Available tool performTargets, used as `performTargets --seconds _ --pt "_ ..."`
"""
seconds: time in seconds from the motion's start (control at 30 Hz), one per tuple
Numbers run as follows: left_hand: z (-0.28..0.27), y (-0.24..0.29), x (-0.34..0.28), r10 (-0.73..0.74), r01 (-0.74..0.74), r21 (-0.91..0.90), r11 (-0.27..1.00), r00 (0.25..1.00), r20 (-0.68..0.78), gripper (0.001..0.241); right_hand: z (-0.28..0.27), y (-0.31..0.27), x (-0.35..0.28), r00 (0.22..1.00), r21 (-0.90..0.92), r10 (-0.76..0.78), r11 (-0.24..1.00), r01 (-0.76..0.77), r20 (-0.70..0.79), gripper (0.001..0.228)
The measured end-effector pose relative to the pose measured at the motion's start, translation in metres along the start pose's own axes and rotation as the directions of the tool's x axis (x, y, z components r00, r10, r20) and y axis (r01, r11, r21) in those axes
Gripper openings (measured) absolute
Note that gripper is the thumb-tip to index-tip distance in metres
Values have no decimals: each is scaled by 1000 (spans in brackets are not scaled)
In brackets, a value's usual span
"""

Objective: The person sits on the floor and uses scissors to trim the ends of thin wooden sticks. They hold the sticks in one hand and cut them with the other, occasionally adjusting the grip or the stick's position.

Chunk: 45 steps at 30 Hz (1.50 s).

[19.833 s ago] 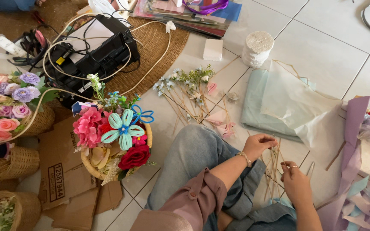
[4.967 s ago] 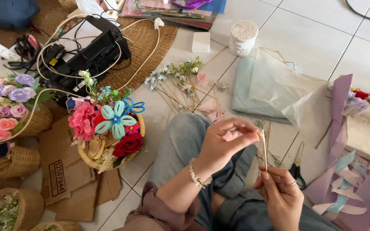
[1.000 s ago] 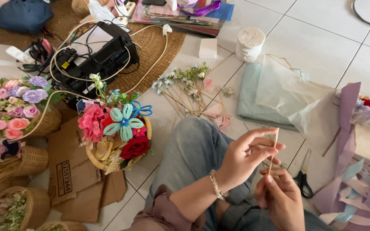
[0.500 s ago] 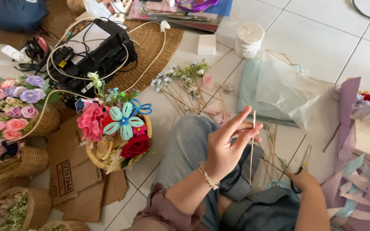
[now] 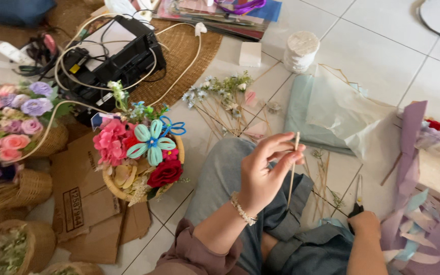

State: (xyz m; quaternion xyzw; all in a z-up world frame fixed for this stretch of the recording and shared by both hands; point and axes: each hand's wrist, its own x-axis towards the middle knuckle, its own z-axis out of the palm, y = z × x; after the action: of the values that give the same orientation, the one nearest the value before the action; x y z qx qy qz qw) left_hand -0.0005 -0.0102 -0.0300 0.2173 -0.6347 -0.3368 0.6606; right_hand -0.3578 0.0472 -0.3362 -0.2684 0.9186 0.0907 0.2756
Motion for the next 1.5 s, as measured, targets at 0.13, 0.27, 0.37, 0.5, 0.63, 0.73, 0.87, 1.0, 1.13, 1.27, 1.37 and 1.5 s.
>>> performTargets --seconds 0.13,0.27,0.37,0.5,0.63,0.73,0.87,1.0,1.13,1.27,1.37,1.5 --pt "-3 6 4 -78 78 -4 997 996 -50 19 16 15 23 999 -22 -10 1000 9 -45 61" --pt "-1 -1 0 -291 246 -288 926 949 -126 26 24 27 32 978 66 -95 992 109 -184 39" --pt "-2 0 0 -359 304 -345 888 928 -105 26 16 20 13 976 39 -72 996 82 -207 33" --pt "-4 1 -1 -400 342 -362 867 911 -96 26 -22 -6 -37 926 66 -116 987 149 -358 25" --pt "2 -7 -1 -401 355 -346 869 913 -72 24 -41 -11 -77 974 145 -102 980 133 -204 33" --pt "9 -7 -5 -394 351 -323 879 916 -74 24 -29 -7 -59 980 129 -29 990 56 -196 26" --pt "15 -3 -5 -371 342 -263 902 926 -67 24 -12 -2 -40 980 166 -8 985 42 -200 22" --pt "20 -8 -11 -392 367 -242 898 918 -61 23 6 3 -17 979 155 -2 987 34 -202 20" --pt "28 -14 -15 -438 417 -249 874 899 -31 19 -3 13 -1 976 285 -10 956 73 -217 18" --pt "45 -30 -28 -617 597 -388 702 782 87 19 -86 1 -116 958 443 -96 871 212 -270 36" --pt "60 -42 -36 -712 698 -421 580 685 156 21 -120 0 -169 921 618 -149 701 356 -361 37" --pt "78 -49 -41 -746 757 -400 517 627 223 30 -119 -4 -205 850 825 -310 253 505 -426 43"
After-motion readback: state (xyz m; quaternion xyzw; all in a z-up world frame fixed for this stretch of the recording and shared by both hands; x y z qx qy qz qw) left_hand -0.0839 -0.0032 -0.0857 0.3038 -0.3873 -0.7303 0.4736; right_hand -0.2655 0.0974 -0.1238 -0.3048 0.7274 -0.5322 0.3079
